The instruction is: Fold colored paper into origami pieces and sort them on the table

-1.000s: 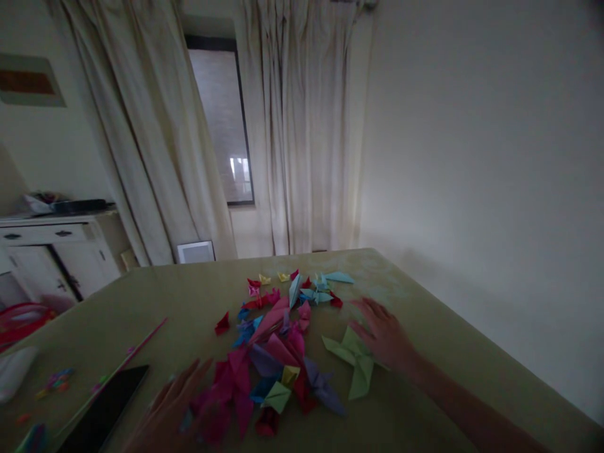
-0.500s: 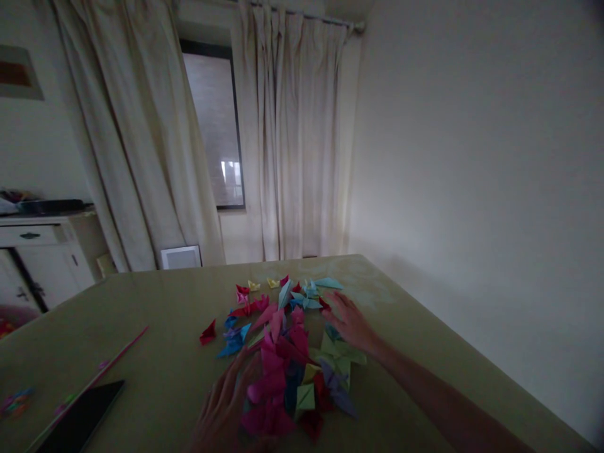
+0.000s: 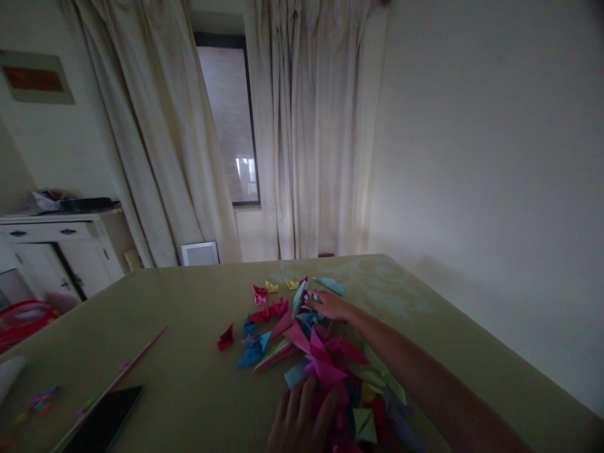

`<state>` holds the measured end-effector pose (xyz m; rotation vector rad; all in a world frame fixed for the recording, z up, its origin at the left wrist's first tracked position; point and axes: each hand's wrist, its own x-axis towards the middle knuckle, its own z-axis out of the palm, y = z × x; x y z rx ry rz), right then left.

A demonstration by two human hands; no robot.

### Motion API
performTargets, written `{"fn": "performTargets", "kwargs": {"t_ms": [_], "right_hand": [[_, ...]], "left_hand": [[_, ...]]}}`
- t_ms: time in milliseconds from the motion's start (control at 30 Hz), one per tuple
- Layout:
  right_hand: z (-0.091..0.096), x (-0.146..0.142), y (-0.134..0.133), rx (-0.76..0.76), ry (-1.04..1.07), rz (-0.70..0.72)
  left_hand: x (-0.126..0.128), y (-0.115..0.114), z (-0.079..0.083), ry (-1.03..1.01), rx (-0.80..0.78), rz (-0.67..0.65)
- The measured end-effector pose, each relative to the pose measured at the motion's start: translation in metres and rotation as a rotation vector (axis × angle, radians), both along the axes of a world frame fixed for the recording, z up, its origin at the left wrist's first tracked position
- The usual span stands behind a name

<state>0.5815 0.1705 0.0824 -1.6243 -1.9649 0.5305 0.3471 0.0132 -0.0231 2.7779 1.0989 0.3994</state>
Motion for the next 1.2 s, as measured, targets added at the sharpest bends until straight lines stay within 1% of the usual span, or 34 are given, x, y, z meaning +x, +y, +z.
{"fn": "performTargets", "kwargs": {"t_ms": [67,133,200,267,300,333,367,400,433,467,500,567,600,633,667,700,767,833,900,967,1033,1133,1200], "right_hand": [[0.010,-0.002,-0.015,0.008,-0.012,0.089],[0.025,0.011,-0.042,0.036,-0.016,0.120],[0.040,0.029,-0.082,0.073,-0.021,0.086],[0.050,0.043,-0.133,0.119,-0.048,0.027],[0.051,0.044,-0.158,0.137,-0.080,0.011],[0.048,0.041,-0.182,0.139,-0.120,0.028],[0.041,0.034,-0.203,0.140,-0.170,0.070],[0.030,0.023,-0.219,0.149,-0.218,0.124],[0.015,0.008,-0.230,0.148,-0.261,0.195],[-0.003,-0.008,-0.235,0.158,-0.277,0.213],[-0.022,-0.024,-0.236,0.188,-0.279,0.207],[-0.058,-0.049,-0.227,0.277,-0.298,0.230],[-0.071,-0.057,-0.221,0.331,-0.309,0.216],[-0.080,-0.059,-0.214,0.387,-0.338,0.246],[-0.084,-0.057,-0.209,0.440,-0.377,0.244],[-0.083,-0.050,-0.207,0.480,-0.423,0.244],[-0.072,-0.030,-0.209,0.492,-0.507,0.252],[-0.056,-0.007,-0.216,0.390,-0.517,0.274],[-0.040,0.010,-0.221,0.266,-0.474,0.209],[-0.028,0.017,-0.220,0.160,-0.446,0.105],[-0.019,0.016,-0.213,0.100,-0.443,0.015],[-0.014,0.011,-0.195,0.101,-0.432,-0.083],[-0.014,0.009,-0.182,0.129,-0.426,-0.139]], "left_hand": [[0.000,0.005,0.018,0.039,0.007,-0.040],[-0.010,0.007,0.041,0.038,0.030,-0.067],[-0.022,0.007,0.069,-0.041,0.031,-0.097],[-0.030,0.013,0.100,-0.191,-0.007,-0.130],[-0.031,0.020,0.115,-0.268,-0.034,-0.105],[-0.029,0.030,0.128,-0.326,-0.055,-0.063],[-0.023,0.043,0.140,-0.360,-0.065,-0.017],[-0.015,0.059,0.148,-0.368,-0.052,0.029],[-0.004,0.077,0.154,-0.337,-0.027,0.092],[0.008,0.096,0.156,-0.296,0.003,0.180],[0.020,0.114,0.155,-0.280,0.009,0.220],[0.041,0.144,0.146,-0.239,-0.001,0.262],[0.048,0.155,0.138,-0.209,-0.017,0.273],[0.052,0.163,0.130,-0.172,-0.036,0.276],[0.053,0.168,0.122,-0.130,-0.059,0.270],[0.051,0.172,0.115,-0.087,-0.082,0.256],[0.039,0.176,0.103,-0.010,-0.123,0.212],[0.021,0.175,0.097,0.045,-0.143,0.170],[0.003,0.170,0.096,0.077,-0.152,0.133],[-0.012,0.161,0.099,0.091,-0.164,0.093],[-0.025,0.151,0.107,0.095,-0.180,0.063],[-0.045,0.145,0.124,0.073,-0.186,0.056],[-0.063,0.150,0.135,0.022,-0.152,0.109]]}}
